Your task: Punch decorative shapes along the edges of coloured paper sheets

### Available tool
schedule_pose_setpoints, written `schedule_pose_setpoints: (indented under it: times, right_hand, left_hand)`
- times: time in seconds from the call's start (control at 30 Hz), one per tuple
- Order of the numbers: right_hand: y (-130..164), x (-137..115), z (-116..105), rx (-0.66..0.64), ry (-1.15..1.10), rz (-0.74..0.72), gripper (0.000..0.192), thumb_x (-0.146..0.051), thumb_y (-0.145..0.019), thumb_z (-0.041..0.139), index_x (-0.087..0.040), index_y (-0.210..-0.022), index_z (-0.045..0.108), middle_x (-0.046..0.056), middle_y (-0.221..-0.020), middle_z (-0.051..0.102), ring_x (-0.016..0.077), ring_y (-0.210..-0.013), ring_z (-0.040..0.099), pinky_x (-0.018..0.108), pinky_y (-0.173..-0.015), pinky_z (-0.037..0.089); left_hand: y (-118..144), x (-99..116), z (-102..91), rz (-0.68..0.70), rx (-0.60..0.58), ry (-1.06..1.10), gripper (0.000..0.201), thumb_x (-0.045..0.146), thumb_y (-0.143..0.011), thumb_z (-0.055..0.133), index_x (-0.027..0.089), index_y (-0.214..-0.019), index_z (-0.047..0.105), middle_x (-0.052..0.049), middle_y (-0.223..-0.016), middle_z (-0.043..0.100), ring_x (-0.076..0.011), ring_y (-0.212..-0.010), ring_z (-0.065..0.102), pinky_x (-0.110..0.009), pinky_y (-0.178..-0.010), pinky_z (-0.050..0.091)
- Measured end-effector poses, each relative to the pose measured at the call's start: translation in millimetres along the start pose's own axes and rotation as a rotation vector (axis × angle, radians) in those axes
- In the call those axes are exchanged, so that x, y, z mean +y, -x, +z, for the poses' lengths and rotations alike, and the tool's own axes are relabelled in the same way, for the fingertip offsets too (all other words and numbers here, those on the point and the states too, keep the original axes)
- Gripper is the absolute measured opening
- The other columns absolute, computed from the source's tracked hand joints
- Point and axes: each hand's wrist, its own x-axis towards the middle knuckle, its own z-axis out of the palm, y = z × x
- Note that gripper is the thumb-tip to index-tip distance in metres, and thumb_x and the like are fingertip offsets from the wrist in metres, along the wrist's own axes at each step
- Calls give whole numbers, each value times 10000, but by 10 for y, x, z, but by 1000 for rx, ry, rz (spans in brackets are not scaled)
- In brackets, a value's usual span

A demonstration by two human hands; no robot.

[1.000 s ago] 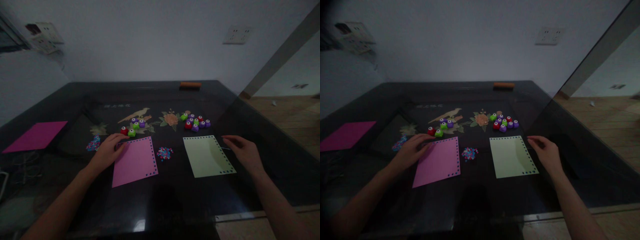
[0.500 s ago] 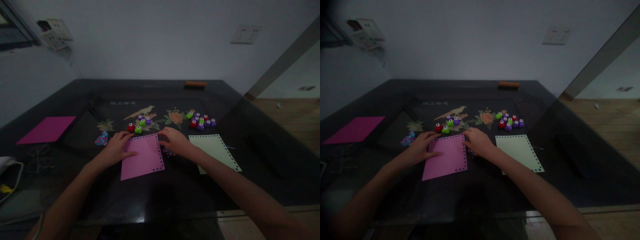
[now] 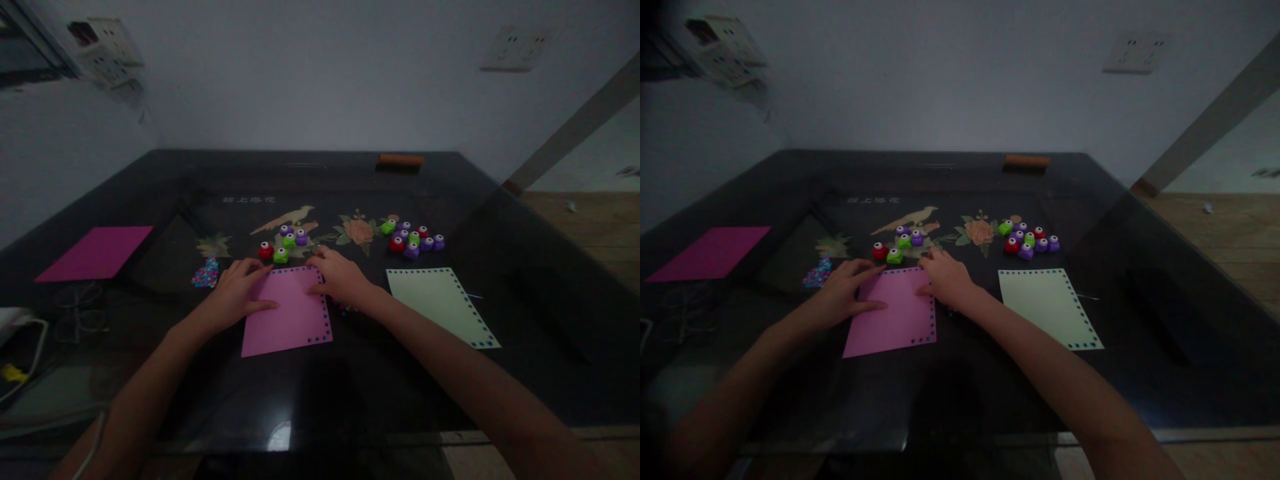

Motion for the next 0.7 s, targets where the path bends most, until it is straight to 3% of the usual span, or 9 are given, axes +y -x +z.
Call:
schedule_pose_setpoints:
  times: [0.37, 0.7]
  right_hand:
    - [0, -1, -4, 23, -44, 20, 448, -340, -702, 753, -170, -1062, 549, 91, -1116, 552, 252, -1017, 546, 342, -751, 469]
    - [12, -8, -2, 18, -44, 60, 474, -382, -676, 766, -149, -1029, 552, 118, -1097, 513, 242, -912, 573, 347, -721, 475]
  left_hand:
    - [12, 18, -25, 26, 24, -27, 738, 656, -725, 599, 189, -1291, 526, -145, -1186, 512, -325, -1065, 495, -459, -863, 426]
    - [-17, 115, -122, 62, 57, 41, 649, 599, -705, 662, 173, -1183, 555, -123, -1139, 548, -312, -1055, 518, -452, -898, 426]
